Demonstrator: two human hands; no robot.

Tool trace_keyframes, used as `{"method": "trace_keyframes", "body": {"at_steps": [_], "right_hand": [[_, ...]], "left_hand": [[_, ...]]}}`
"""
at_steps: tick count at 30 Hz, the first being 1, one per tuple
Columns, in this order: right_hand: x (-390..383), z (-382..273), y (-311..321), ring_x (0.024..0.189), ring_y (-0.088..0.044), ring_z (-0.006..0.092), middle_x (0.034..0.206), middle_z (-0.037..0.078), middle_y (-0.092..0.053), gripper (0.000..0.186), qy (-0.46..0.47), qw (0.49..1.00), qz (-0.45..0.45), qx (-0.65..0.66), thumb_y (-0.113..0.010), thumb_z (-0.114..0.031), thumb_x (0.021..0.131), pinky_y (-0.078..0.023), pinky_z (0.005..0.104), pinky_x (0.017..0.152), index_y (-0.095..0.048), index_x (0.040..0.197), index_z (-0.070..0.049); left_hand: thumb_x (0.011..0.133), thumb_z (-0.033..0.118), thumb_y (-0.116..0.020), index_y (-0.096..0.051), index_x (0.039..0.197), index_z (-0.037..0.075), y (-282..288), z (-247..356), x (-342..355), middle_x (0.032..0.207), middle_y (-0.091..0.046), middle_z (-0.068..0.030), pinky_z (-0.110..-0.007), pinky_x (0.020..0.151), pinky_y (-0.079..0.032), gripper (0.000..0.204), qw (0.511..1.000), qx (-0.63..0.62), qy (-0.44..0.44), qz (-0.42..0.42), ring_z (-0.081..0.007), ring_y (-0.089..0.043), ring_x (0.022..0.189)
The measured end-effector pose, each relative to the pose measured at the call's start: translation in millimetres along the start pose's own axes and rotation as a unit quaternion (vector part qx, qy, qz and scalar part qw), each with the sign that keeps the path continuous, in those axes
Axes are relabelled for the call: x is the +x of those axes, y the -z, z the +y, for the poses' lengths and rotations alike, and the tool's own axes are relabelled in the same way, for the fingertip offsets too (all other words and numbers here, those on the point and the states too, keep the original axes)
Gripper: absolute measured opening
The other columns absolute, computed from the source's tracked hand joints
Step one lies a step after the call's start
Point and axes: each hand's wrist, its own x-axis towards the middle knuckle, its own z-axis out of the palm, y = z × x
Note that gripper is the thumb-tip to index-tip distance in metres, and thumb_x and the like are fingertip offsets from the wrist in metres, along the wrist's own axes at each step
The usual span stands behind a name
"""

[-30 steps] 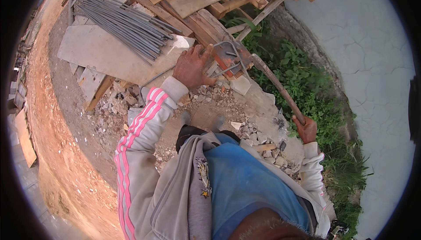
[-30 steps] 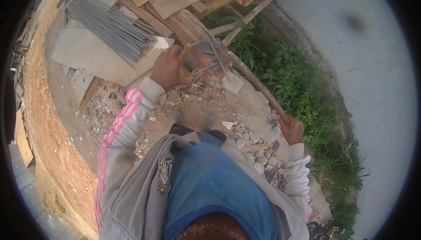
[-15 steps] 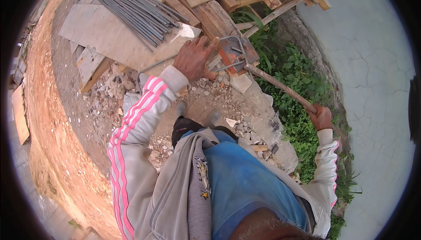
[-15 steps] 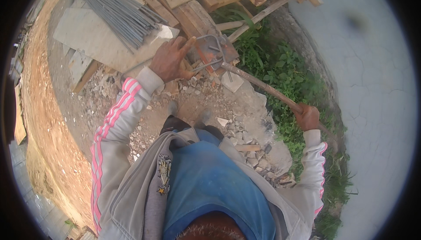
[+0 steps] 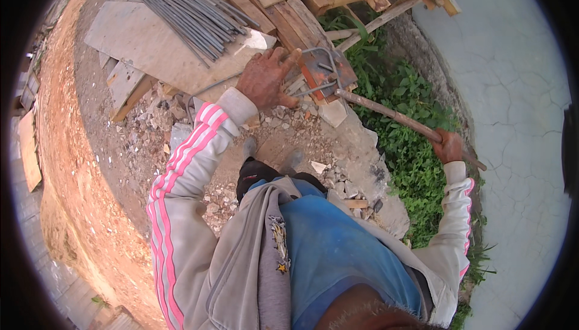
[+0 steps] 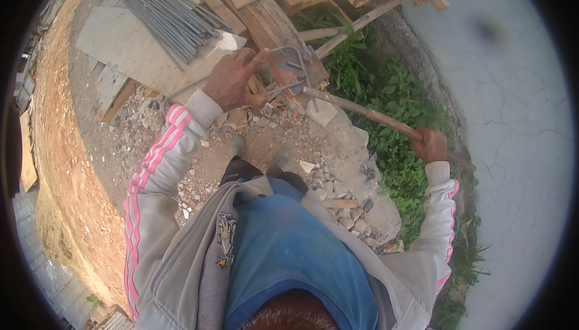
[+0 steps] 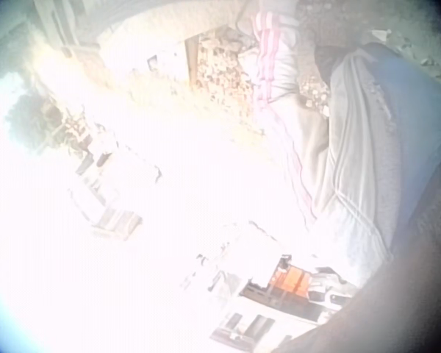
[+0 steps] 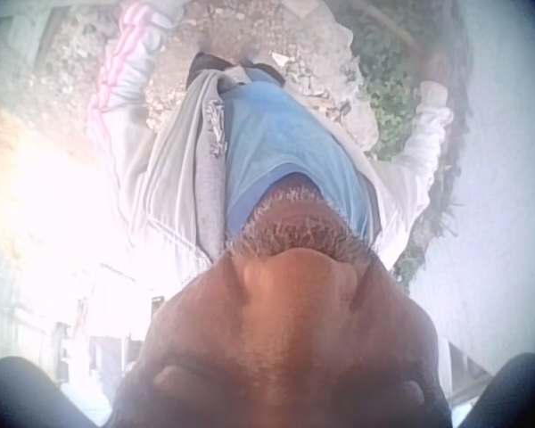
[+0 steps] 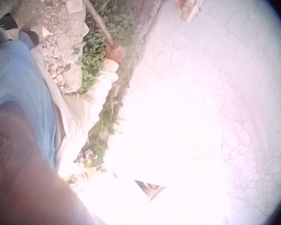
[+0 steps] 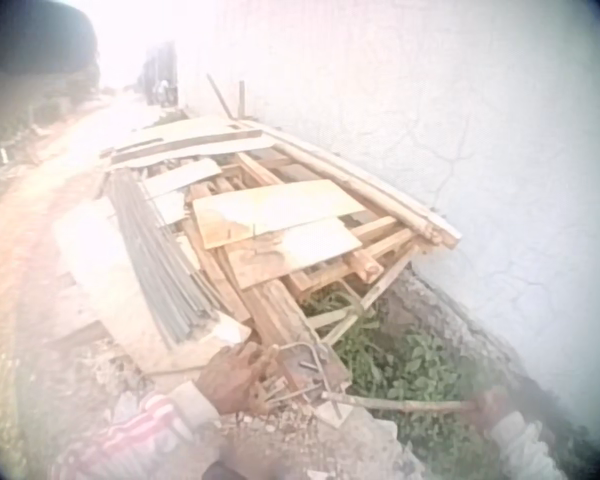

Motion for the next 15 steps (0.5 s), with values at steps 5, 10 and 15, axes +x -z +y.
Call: {"method": "trace_keyframes", "body": {"at_steps": [5, 10, 15], "right_hand": [[-2.2, 6.7, -9.1, 0.063, -0.064, 0.0409, 0.067, 0.019, -0.064, 0.022, -0.003, 1.000, 0.005, 0.018, -0.077, -0.030, 0.082, -0.050, 0.0484, 0.059, -0.072, 0.080, -0.008], [-7.0, 2.4, -18.0, 0.062, -0.063, 0.0416, 0.065, 0.020, -0.061, 0.024, -0.011, 0.999, 0.041, 0.018, -0.074, -0.030, 0.086, -0.048, 0.0496, 0.058, -0.070, 0.075, -0.008], [7.2, -0.5, -10.1, 0.062, -0.061, 0.0428, 0.064, 0.021, -0.060, 0.030, 0.006, 0.999, 0.046, -0.005, -0.071, -0.033, 0.089, -0.048, 0.0502, 0.058, -0.068, 0.072, -0.008]], "left_hand": [[0.061, 0.053, -0.088, -0.035, 0.156, 0.007, -2.9, -0.8, -0.2, 0.133, -0.051, -0.0216, -0.049, 0.105, -0.044, 0.118, 1.000, 0.007, -0.005, 0.009, -0.0386, -0.052, 0.124], [0.062, 0.052, -0.088, -0.036, 0.155, 0.007, -0.2, 0.6, 0.2, 0.131, -0.053, -0.0210, -0.049, 0.101, -0.045, 0.116, 1.000, 0.015, -0.010, 0.007, -0.0384, -0.054, 0.122], [0.061, 0.052, -0.088, -0.038, 0.153, 0.006, 2.5, 3.5, 1.1, 0.126, -0.053, -0.0200, -0.048, 0.100, -0.046, 0.114, 1.000, 0.008, -0.007, 0.003, -0.0384, -0.055, 0.119]]}}
